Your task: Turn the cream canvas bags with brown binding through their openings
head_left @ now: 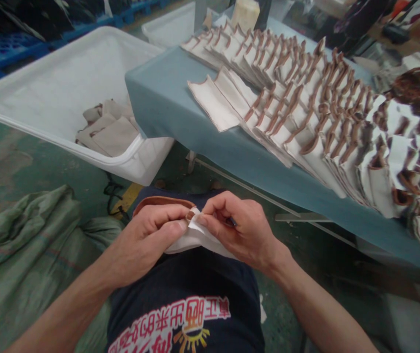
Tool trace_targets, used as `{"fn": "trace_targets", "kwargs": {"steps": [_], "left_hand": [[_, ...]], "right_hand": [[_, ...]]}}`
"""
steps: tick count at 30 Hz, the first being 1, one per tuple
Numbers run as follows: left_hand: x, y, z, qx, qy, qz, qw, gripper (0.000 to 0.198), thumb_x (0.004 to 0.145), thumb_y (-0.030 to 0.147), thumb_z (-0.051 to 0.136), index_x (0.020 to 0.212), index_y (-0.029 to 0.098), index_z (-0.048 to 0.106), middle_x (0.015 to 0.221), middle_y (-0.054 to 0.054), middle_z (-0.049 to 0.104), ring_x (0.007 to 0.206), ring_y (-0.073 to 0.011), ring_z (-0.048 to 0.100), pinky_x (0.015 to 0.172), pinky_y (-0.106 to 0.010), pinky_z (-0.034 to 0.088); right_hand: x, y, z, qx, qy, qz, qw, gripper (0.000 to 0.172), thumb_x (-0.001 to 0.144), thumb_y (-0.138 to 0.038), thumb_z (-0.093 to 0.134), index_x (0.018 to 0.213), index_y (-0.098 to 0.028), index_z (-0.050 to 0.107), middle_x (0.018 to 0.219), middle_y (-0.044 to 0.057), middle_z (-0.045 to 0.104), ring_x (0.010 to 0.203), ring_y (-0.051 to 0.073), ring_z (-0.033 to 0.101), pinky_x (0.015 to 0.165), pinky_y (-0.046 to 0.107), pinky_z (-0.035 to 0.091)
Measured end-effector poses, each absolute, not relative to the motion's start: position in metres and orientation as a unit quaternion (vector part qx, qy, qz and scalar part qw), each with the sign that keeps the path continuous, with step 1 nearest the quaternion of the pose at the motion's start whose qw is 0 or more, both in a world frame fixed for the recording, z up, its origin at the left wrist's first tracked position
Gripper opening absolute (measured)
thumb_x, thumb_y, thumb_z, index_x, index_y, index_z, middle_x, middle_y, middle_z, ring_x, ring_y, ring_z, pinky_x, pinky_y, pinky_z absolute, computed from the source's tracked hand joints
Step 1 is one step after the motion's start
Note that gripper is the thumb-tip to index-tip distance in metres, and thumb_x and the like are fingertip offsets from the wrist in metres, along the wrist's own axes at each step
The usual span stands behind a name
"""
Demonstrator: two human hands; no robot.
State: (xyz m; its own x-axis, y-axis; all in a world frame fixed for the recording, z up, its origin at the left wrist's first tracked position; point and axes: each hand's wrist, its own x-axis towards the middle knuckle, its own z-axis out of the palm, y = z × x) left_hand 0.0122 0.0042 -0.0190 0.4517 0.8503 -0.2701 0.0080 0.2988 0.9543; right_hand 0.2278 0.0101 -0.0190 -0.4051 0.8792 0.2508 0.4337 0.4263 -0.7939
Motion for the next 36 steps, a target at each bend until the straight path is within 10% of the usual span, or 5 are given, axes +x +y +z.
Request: {"fn": "trace_targets", "kwargs": {"steps": [24, 36], "left_hand": [[0.016, 0.004, -0.02, 0.62, 0.459, 0.328, 0.545, 0.024, 0.088, 0.027, 0.057, 0.071, 0.016, 0.069, 0.071, 0.001, 0.063, 0.061, -0.0123, 0.054, 0.054, -0.022, 0.043], [0.035, -0.015, -0.021, 0.743, 0.472, 0.374, 0.292, 0.027, 0.087, 0.011, 0.045, 0.063, 0.018, 0.055, 0.058, 0.005, 0.052, 0.051, -0.0085, 0.047, 0.052, -0.023, 0.035]], "right_hand": [[0.224, 0.01, -0.023, -0.433, -0.747, 0.402, 0.305, 0.018, 0.105, -0.035, 0.065, 0.095, -0.02, 0.063, 0.067, -0.007, 0.058, 0.054, 0.008, 0.047, 0.055, 0.021, 0.033], [0.23, 0.016, -0.023, -0.428, -0.575, 0.657, 0.233, 0.055, 0.087, -0.07, 0.082, 0.088, -0.021, 0.057, 0.065, -0.008, 0.049, 0.056, 0.009, 0.04, 0.049, 0.021, 0.029]]}}
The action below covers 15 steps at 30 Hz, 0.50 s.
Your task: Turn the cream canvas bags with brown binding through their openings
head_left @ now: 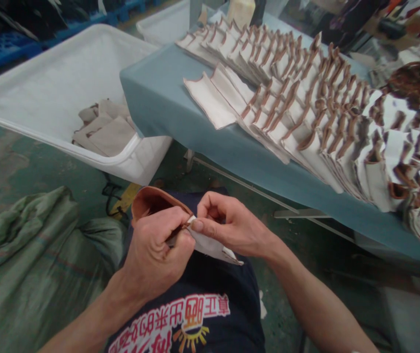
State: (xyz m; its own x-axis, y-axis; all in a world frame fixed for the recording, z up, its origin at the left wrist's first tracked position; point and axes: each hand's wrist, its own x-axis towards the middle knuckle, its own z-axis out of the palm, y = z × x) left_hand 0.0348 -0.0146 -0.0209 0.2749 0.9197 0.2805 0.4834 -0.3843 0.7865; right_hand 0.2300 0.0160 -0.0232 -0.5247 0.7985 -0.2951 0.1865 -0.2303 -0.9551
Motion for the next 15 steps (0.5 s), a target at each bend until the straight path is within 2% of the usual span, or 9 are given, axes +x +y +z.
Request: {"fn": "trace_targets", "kwargs": {"steps": [5, 11, 15], "left_hand": [[0.037, -0.016, -0.023, 0.73, 0.45, 0.356, 0.371, 0.027, 0.087, 0.014, 0.043, 0.061, 0.02, 0.05, 0.057, 0.005, 0.05, 0.051, -0.0096, 0.047, 0.053, -0.025, 0.034], [0.039, -0.017, -0.029, 0.586, 0.453, 0.345, 0.577, 0.022, 0.081, 0.027, 0.043, 0.06, 0.023, 0.049, 0.056, 0.006, 0.042, 0.05, -0.0111, 0.036, 0.047, -0.026, 0.03], [0.034, -0.009, -0.026, 0.597, 0.44, 0.326, 0.586, 0.021, 0.084, 0.028, 0.048, 0.066, 0.02, 0.056, 0.062, 0.005, 0.05, 0.055, -0.0114, 0.041, 0.05, -0.025, 0.033]], "right_hand": [[0.238, 0.023, -0.028, -0.371, -0.629, 0.655, 0.194, 0.056, 0.091, -0.07, 0.078, 0.08, -0.019, 0.057, 0.067, -0.007, 0.049, 0.059, 0.009, 0.039, 0.052, 0.022, 0.028], [0.224, 0.014, -0.05, -0.307, -0.688, 0.589, 0.292, 0.052, 0.108, -0.062, 0.051, 0.073, -0.025, 0.039, 0.061, -0.008, 0.036, 0.055, 0.011, 0.034, 0.056, 0.028, 0.029], [0.221, 0.014, -0.059, -0.346, -0.688, 0.552, 0.321, 0.048, 0.11, -0.055, 0.045, 0.073, -0.026, 0.035, 0.061, -0.007, 0.035, 0.055, 0.012, 0.033, 0.056, 0.029, 0.028]]}}
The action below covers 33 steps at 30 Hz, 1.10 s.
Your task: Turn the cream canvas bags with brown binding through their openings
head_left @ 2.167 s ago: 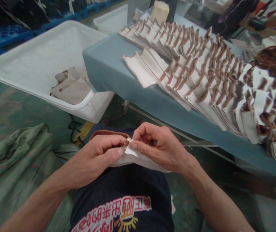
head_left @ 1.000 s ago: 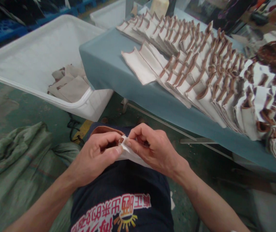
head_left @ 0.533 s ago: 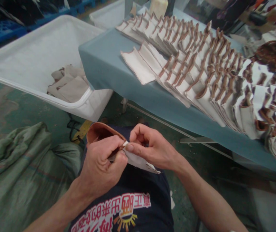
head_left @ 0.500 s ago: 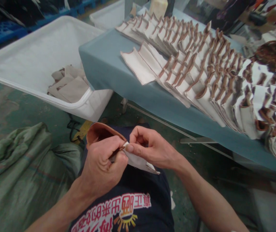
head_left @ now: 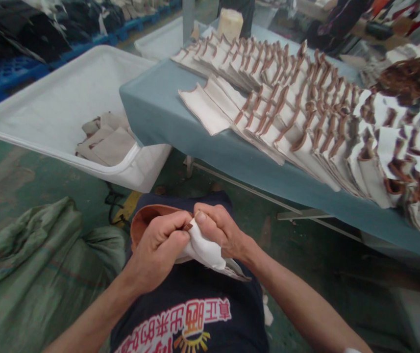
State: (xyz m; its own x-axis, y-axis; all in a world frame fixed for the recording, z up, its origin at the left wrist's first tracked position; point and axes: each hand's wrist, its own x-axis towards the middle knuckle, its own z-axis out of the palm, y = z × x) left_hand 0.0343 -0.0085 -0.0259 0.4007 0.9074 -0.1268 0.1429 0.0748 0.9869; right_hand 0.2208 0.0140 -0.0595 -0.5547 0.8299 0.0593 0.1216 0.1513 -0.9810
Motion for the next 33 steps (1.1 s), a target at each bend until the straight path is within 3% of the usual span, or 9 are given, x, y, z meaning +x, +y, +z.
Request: {"fn": "trace_targets", "kwargs": {"steps": [3, 6, 8, 11, 14, 18, 22, 26, 33], "left_hand": [[0.027, 0.0, -0.017, 0.651, 0.411, 0.279, 0.574, 0.023, 0.089, 0.027, 0.05, 0.071, 0.018, 0.062, 0.066, 0.003, 0.056, 0.059, -0.0124, 0.048, 0.054, -0.024, 0.037], [0.021, 0.007, -0.007, 0.696, 0.393, 0.243, 0.549, 0.023, 0.089, 0.024, 0.051, 0.073, 0.018, 0.065, 0.068, 0.002, 0.06, 0.062, -0.0138, 0.053, 0.057, -0.024, 0.04], [0.02, 0.01, -0.001, 0.712, 0.391, 0.236, 0.534, 0.022, 0.088, 0.023, 0.05, 0.071, 0.018, 0.064, 0.067, 0.002, 0.061, 0.061, -0.0141, 0.053, 0.058, -0.024, 0.041], [0.022, 0.01, 0.004, 0.724, 0.387, 0.237, 0.519, 0.023, 0.088, 0.024, 0.052, 0.068, 0.019, 0.062, 0.065, 0.002, 0.059, 0.061, -0.0141, 0.052, 0.057, -0.024, 0.041], [0.023, 0.006, 0.008, 0.734, 0.381, 0.229, 0.513, 0.025, 0.088, 0.024, 0.051, 0.065, 0.019, 0.06, 0.062, 0.004, 0.053, 0.058, -0.0118, 0.047, 0.053, -0.022, 0.037], [0.02, -0.001, 0.009, 0.737, 0.385, 0.237, 0.502, 0.024, 0.085, 0.017, 0.048, 0.067, 0.018, 0.064, 0.061, 0.005, 0.055, 0.056, -0.0094, 0.048, 0.053, -0.02, 0.035], [0.021, -0.005, 0.006, 0.739, 0.386, 0.261, 0.487, 0.026, 0.083, 0.015, 0.046, 0.064, 0.018, 0.063, 0.059, 0.005, 0.057, 0.054, -0.0088, 0.051, 0.053, -0.019, 0.038], [0.026, -0.007, -0.004, 0.714, 0.395, 0.301, 0.495, 0.028, 0.083, 0.017, 0.043, 0.058, 0.019, 0.055, 0.056, 0.005, 0.052, 0.053, -0.0089, 0.047, 0.053, -0.02, 0.037], [0.026, -0.008, -0.012, 0.691, 0.439, 0.263, 0.51, 0.025, 0.084, 0.02, 0.049, 0.074, 0.018, 0.071, 0.065, 0.003, 0.068, 0.058, -0.0122, 0.058, 0.054, -0.021, 0.043]], "right_hand": [[0.233, 0.02, -0.054, -0.379, -0.699, 0.514, 0.321, 0.039, 0.112, -0.046, 0.045, 0.079, -0.024, 0.048, 0.064, -0.007, 0.045, 0.057, 0.012, 0.039, 0.059, 0.028, 0.033], [0.247, 0.024, -0.035, -0.392, -0.683, 0.49, 0.373, 0.031, 0.113, -0.043, 0.049, 0.095, -0.021, 0.062, 0.074, -0.003, 0.063, 0.066, 0.014, 0.057, 0.068, 0.028, 0.045], [0.251, 0.025, -0.02, -0.359, -0.7, 0.474, 0.396, 0.028, 0.111, -0.045, 0.057, 0.108, -0.019, 0.066, 0.096, 0.005, 0.076, 0.087, 0.018, 0.07, 0.082, 0.031, 0.052], [0.247, 0.027, -0.006, -0.269, -0.785, 0.426, 0.361, 0.039, 0.105, -0.05, 0.066, 0.127, -0.018, 0.065, 0.128, 0.014, 0.076, 0.115, 0.026, 0.071, 0.101, 0.039, 0.053], [0.242, 0.033, -0.004, -0.236, -0.855, 0.337, 0.317, 0.041, 0.098, -0.056, 0.072, 0.115, -0.02, 0.068, 0.103, 0.008, 0.077, 0.096, 0.024, 0.069, 0.1, 0.042, 0.05], [0.241, 0.036, -0.005, -0.245, -0.888, 0.304, 0.241, 0.036, 0.1, -0.048, 0.07, 0.078, -0.022, 0.058, 0.066, -0.003, 0.056, 0.068, 0.016, 0.053, 0.085, 0.036, 0.043], [0.239, 0.031, -0.008, -0.26, -0.872, 0.371, 0.186, 0.042, 0.104, -0.048, 0.064, 0.074, -0.023, 0.047, 0.065, -0.006, 0.045, 0.06, 0.011, 0.042, 0.064, 0.029, 0.029], [0.238, 0.028, -0.022, -0.258, -0.824, 0.464, 0.2, 0.043, 0.101, -0.048, 0.066, 0.075, -0.024, 0.042, 0.062, -0.01, 0.037, 0.055, 0.008, 0.032, 0.057, 0.027, 0.023], [0.25, 0.028, -0.024, -0.302, -0.823, 0.451, 0.168, 0.038, 0.103, -0.05, 0.063, 0.079, -0.022, 0.054, 0.064, -0.007, 0.046, 0.057, 0.009, 0.04, 0.058, 0.026, 0.025]]}}
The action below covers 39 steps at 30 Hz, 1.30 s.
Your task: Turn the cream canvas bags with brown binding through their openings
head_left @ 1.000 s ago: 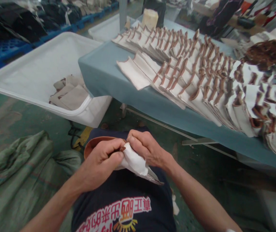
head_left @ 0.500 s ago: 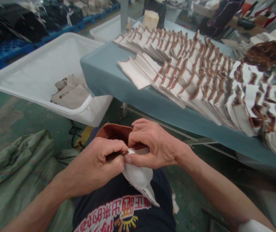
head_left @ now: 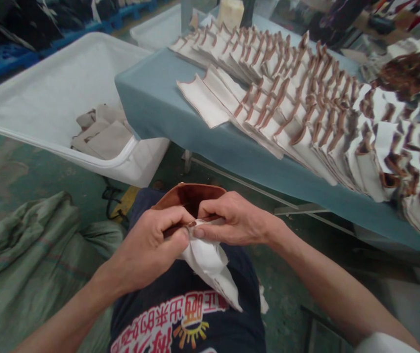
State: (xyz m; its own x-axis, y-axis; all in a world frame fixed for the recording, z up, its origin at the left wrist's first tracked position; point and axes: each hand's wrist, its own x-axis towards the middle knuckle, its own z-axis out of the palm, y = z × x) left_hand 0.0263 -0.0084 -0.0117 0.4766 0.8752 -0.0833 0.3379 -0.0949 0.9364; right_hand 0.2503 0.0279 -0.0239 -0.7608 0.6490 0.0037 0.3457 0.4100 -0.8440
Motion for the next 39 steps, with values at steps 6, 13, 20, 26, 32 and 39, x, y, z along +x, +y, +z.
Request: {"fn": "trace_targets", "kwargs": {"steps": [6, 13, 20, 26, 32, 39], "left_hand": [[0.022, -0.011, -0.012, 0.701, 0.456, 0.278, 0.473, 0.01, 0.084, 0.018, 0.054, 0.083, 0.02, 0.063, 0.066, 0.005, 0.064, 0.056, -0.0113, 0.058, 0.053, -0.021, 0.043], [0.024, -0.011, -0.016, 0.76, 0.408, 0.338, 0.377, 0.017, 0.088, 0.011, 0.052, 0.088, 0.021, 0.065, 0.072, 0.003, 0.07, 0.058, -0.0115, 0.063, 0.059, -0.023, 0.049], [0.019, -0.009, -0.037, 0.822, 0.302, 0.378, 0.301, 0.029, 0.088, 0.003, 0.053, 0.102, 0.022, 0.07, 0.079, -0.002, 0.077, 0.067, -0.0167, 0.07, 0.067, -0.028, 0.055], [0.016, -0.003, -0.048, 0.842, 0.214, 0.402, 0.289, 0.047, 0.083, 0.0, 0.056, 0.12, 0.025, 0.068, 0.091, -0.006, 0.078, 0.074, -0.0201, 0.069, 0.072, -0.034, 0.055], [0.02, -0.005, -0.054, 0.815, 0.243, 0.429, 0.304, 0.034, 0.084, 0.002, 0.058, 0.107, 0.024, 0.069, 0.091, -0.003, 0.073, 0.077, -0.0182, 0.066, 0.074, -0.032, 0.053], [0.016, 0.009, -0.027, 0.339, 0.429, 0.435, 0.716, 0.029, 0.086, 0.046, 0.064, 0.096, 0.02, 0.073, 0.093, -0.01, 0.071, 0.084, -0.0258, 0.065, 0.073, -0.038, 0.06]], "right_hand": [[0.246, 0.029, -0.005, -0.304, -0.852, 0.399, 0.149, 0.031, 0.1, -0.033, 0.06, 0.073, -0.021, 0.051, 0.067, -0.005, 0.05, 0.061, 0.01, 0.041, 0.061, 0.029, 0.026], [0.24, 0.023, -0.016, -0.328, -0.757, 0.533, 0.188, 0.029, 0.092, -0.035, 0.06, 0.07, -0.022, 0.047, 0.063, -0.007, 0.039, 0.057, 0.009, 0.034, 0.055, 0.026, 0.024], [0.233, 0.005, -0.026, -0.343, -0.559, 0.717, 0.236, 0.033, 0.083, -0.032, 0.07, 0.066, -0.023, 0.043, 0.06, -0.009, 0.037, 0.058, 0.008, 0.03, 0.054, 0.023, 0.025], [0.235, 0.003, -0.032, -0.301, -0.461, 0.802, 0.231, 0.028, 0.078, -0.038, 0.072, 0.07, -0.021, 0.052, 0.061, -0.009, 0.042, 0.055, 0.008, 0.032, 0.052, 0.024, 0.026], [0.234, 0.006, -0.031, -0.342, -0.462, 0.789, 0.216, 0.02, 0.077, -0.034, 0.064, 0.068, -0.021, 0.052, 0.06, -0.009, 0.04, 0.054, 0.009, 0.031, 0.05, 0.024, 0.023], [0.244, 0.002, -0.008, -0.398, -0.65, 0.617, 0.195, 0.005, 0.073, -0.018, 0.053, 0.068, -0.02, 0.054, 0.061, -0.007, 0.043, 0.056, 0.009, 0.036, 0.053, 0.023, 0.026]]}}
